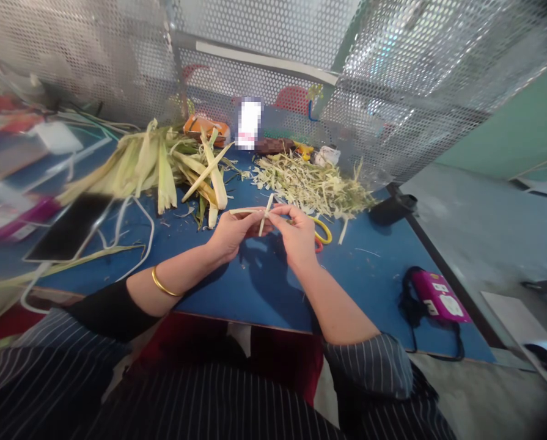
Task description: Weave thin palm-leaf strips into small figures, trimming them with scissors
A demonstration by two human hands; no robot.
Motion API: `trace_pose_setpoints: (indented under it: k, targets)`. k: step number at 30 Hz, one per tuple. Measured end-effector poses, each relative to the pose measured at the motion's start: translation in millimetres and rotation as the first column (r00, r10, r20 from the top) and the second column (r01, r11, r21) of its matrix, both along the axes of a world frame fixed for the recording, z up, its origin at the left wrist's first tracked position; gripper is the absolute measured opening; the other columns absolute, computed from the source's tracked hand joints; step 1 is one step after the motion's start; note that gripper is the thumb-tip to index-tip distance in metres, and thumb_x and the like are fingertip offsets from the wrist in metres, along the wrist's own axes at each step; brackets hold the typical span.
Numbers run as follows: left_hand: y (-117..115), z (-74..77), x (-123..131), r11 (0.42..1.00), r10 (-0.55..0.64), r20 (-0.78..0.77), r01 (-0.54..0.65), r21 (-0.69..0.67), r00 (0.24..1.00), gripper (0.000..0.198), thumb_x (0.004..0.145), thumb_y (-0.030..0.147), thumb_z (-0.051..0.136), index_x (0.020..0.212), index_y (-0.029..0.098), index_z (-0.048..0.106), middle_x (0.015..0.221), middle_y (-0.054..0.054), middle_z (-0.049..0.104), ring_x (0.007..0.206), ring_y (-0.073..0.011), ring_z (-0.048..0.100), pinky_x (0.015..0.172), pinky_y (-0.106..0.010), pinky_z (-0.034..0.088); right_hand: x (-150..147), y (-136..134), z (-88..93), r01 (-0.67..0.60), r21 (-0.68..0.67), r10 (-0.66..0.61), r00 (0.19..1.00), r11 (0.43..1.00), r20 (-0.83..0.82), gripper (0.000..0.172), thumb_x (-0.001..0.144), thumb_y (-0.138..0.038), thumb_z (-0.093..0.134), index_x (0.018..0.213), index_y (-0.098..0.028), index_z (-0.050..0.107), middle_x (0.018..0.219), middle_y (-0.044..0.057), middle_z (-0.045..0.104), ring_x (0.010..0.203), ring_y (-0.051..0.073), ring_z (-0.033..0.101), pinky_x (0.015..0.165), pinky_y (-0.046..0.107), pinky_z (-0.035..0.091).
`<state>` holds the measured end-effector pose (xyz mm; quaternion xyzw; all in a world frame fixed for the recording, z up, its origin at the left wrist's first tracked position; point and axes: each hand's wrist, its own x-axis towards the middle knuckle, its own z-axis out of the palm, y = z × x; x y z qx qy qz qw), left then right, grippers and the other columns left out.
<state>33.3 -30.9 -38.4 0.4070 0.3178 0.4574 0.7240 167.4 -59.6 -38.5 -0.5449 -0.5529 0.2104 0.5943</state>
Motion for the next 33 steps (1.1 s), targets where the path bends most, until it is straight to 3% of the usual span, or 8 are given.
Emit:
trace_pose_setpoints:
  k: [3, 6, 11, 18, 21, 24, 27, 33]
  targets:
    - [2.2, 2.0, -1.7, 1.0, 0.018, 0.004, -0.018, -0.009, 1.0, 0.032, 0.069, 0.031, 0.071, 0.092, 0.011, 0.068, 0.078, -0.009, 0.072, 0.069, -0.018, 0.068, 0.072, -0.032, 0.054, 11.8, -3.8, 16.4, 0.031, 0.163, -0.094, 0.917, 0.986, 0.388, 0.012, 0.077, -0.025, 0.062, 0.087, -0.028, 0.067, 0.103, 0.003, 0.062, 0.107, 0.023, 0.052, 0.099, 0.046, 0.032]
    - [2.7, 5.0, -3.7, 0.997, 0.065, 0.01, -0.065, -0.032, 0.998, 0.028, 0.067, 0.029, 0.073, 0.088, 0.012, 0.068, 0.075, -0.007, 0.071, 0.066, -0.0151, 0.066, 0.071, -0.031, 0.054, 13.9, -8.9, 29.0, -0.11, 0.192, -0.05, 0.738, 0.975, 0.673, 0.018, 0.08, -0.023, 0.059, 0.093, -0.033, 0.066, 0.1, 0.002, 0.062, 0.105, 0.023, 0.051, 0.105, 0.05, 0.022]
    - [2.4, 2.9, -4.8, 0.996, 0.078, 0.006, -0.078, -0.04, 0.997, 0.028, 0.063, 0.029, 0.075, 0.085, 0.012, 0.07, 0.073, -0.004, 0.07, 0.063, -0.0114, 0.062, 0.065, -0.026, 0.052, 2.3, -13.2, 25.8, -0.216, 0.088, 0.052, 0.567, 0.972, 0.822, 0.02, 0.087, -0.022, 0.047, 0.09, -0.031, 0.065, 0.091, 0.0, 0.064, 0.092, 0.019, 0.054, 0.107, 0.045, 0.02]
    - [2.1, 0.7, -5.6, 1.0, 0.008, -0.036, -0.008, 0.005, 0.999, 0.03, 0.065, 0.031, 0.073, 0.086, 0.01, 0.07, 0.079, -0.009, 0.071, 0.067, -0.0157, 0.065, 0.067, -0.03, 0.054, -3.1, -11.5, 16.9, -0.125, 0.173, -0.035, 0.707, 0.977, 0.707, 0.012, 0.085, -0.024, 0.049, 0.082, -0.025, 0.061, 0.088, 0.003, 0.062, 0.091, 0.019, 0.054, 0.098, 0.042, 0.031]
    - [2.1, 2.8, -7.2, 0.998, -0.048, -0.077, 0.052, 0.047, 0.996, 0.032, 0.067, 0.031, 0.072, 0.09, 0.01, 0.069, 0.076, -0.011, 0.071, 0.069, -0.019, 0.067, 0.071, -0.033, 0.054, 0.4, -6.1, 12.0, 0.036, 0.187, -0.121, 0.877, 0.982, 0.465, 0.007, 0.08, -0.026, 0.055, 0.075, -0.022, 0.058, 0.09, 0.005, 0.06, 0.092, 0.02, 0.054, 0.087, 0.04, 0.04]
    - [2.0, 5.1, -8.6, 0.995, -0.075, -0.14, 0.084, 0.062, 0.987, 0.032, 0.068, 0.032, 0.072, 0.09, 0.009, 0.069, 0.075, -0.013, 0.072, 0.068, -0.0208, 0.068, 0.069, -0.034, 0.054, 4.7, -1.8, 7.1, -0.006, 0.042, -0.003, 0.977, 0.999, 0.215, 0.007, 0.078, -0.026, 0.056, 0.074, -0.021, 0.058, 0.098, 0.005, 0.062, 0.088, 0.018, 0.057, 0.077, 0.035, 0.045]
    - [1.8, 7.8, -9.7, 0.992, -0.096, -0.198, 0.111, 0.065, 0.975, 0.031, 0.068, 0.032, 0.072, 0.089, 0.009, 0.069, 0.074, -0.013, 0.071, 0.066, -0.02, 0.068, 0.066, -0.032, 0.053, 7.1, -1.7, 6.8, -0.115, -0.063, 0.121, 0.987, 0.991, 0.109, 0.007, 0.078, -0.027, 0.056, 0.075, -0.021, 0.057, 0.089, 0.003, 0.066, 0.073, 0.014, 0.057, 0.068, 0.031, 0.046]
    - [1.8, 11.4, -12.1, 0.987, -0.075, -0.237, 0.105, 0.118, 0.969, 0.027, 0.07, 0.032, 0.07, 0.086, 0.011, 0.071, 0.066, -0.009, 0.069, 0.059, -0.0157, 0.064, 0.063, -0.03, 0.051, 5.4, -3.4, 15.2, -0.124, -0.051, 0.127, 0.99, 0.991, 0.059, 0.015, 0.074, -0.024, 0.06, 0.087, -0.022, 0.053, 0.073, -0.002, 0.062, 0.062, 0.01, 0.055, 0.062, 0.028, 0.045]
